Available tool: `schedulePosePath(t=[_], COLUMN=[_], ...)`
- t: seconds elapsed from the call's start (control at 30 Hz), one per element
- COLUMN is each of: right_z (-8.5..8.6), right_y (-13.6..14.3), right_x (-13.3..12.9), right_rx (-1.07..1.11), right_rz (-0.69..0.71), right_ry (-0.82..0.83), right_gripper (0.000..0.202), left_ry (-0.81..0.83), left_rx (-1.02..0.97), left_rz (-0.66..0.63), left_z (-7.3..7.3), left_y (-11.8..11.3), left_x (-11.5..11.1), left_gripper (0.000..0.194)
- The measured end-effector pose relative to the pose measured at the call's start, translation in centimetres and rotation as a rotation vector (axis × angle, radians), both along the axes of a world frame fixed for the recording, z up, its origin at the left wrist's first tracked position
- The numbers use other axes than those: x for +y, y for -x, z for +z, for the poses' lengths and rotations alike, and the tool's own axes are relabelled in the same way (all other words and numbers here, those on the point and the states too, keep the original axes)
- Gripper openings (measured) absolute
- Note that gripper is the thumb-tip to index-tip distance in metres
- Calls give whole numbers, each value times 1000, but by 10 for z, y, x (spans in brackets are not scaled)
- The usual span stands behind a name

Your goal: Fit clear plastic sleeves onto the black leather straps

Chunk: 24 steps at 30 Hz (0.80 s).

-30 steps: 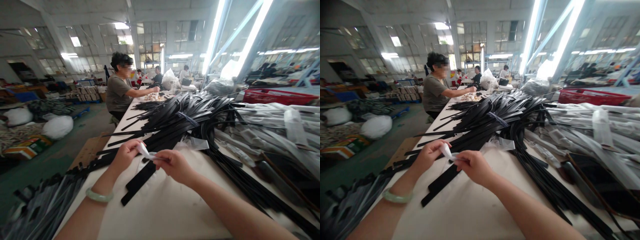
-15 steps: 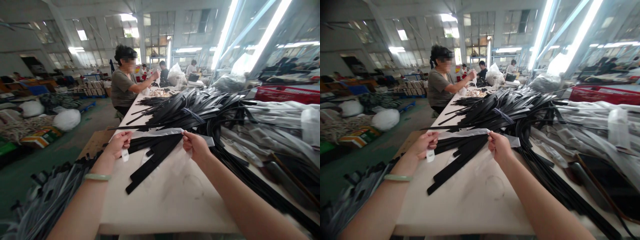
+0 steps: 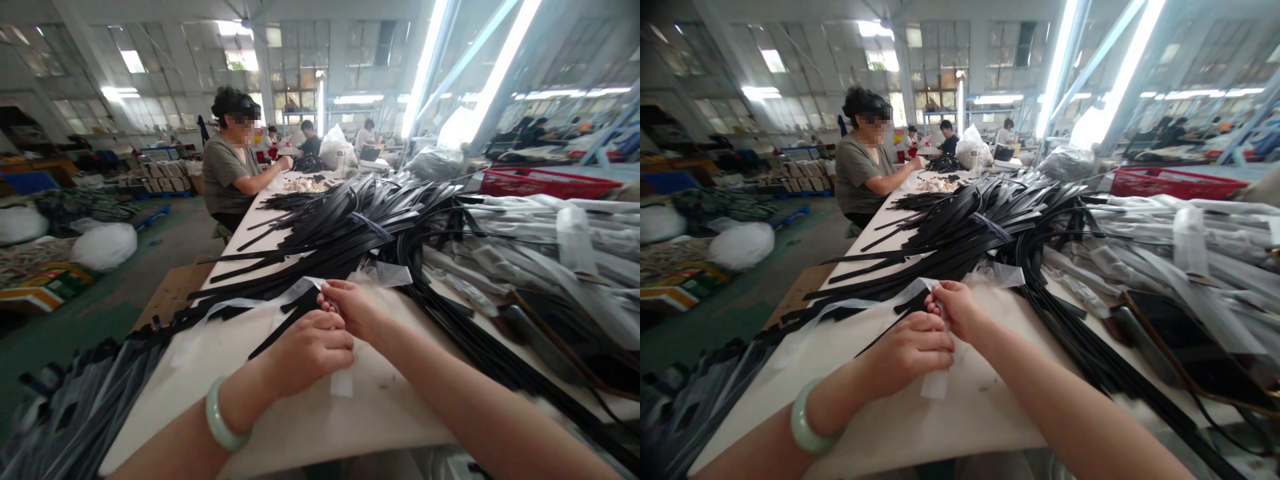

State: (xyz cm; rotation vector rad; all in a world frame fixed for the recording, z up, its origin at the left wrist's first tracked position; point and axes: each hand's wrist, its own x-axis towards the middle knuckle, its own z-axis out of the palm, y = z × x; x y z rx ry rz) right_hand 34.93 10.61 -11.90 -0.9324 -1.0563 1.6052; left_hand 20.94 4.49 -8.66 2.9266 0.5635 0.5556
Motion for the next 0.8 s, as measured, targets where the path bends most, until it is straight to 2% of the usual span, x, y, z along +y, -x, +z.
schedulePosePath(t=[0.1, 0.27, 0.3, 0.33, 0.4, 0.43, 0.5, 0.57, 0.67, 0.8], right_z=[0, 0, 1, 2, 4, 6, 7, 7, 3, -3], right_y=[2, -2, -4, -5, -8, -8, -7, -5, 0, 2], right_x=[-1, 3, 3, 3, 0, -2, -6, -9, -11, -9], right_rx=[-96, -347, -382, -419, -519, -577, -681, -706, -675, -588], right_rz=[-1, -85, -120, -157, -212, -222, -183, -117, -51, 19], right_ry=[-5, -97, -135, -193, -379, -492, -702, -805, -795, -650], right_gripper=[26, 23, 22, 22, 20, 19, 20, 21, 21, 27], left_ry=[151, 495, 592, 687, 805, 812, 769, 742, 767, 759], left_rx=[-252, -717, -793, -852, -892, -879, -839, -809, -780, -796], left_rz=[102, 552, 614, 652, 677, 678, 674, 670, 676, 695], left_z=[5, 8, 7, 4, -2, -5, -9, -11, -11, -11], left_y=[12, 35, 37, 39, 41, 41, 40, 39, 36, 32], left_x=[11, 34, 38, 41, 46, 48, 49, 49, 47, 45], left_gripper=[29, 9, 10, 21, 38, 40, 33, 28, 32, 41])
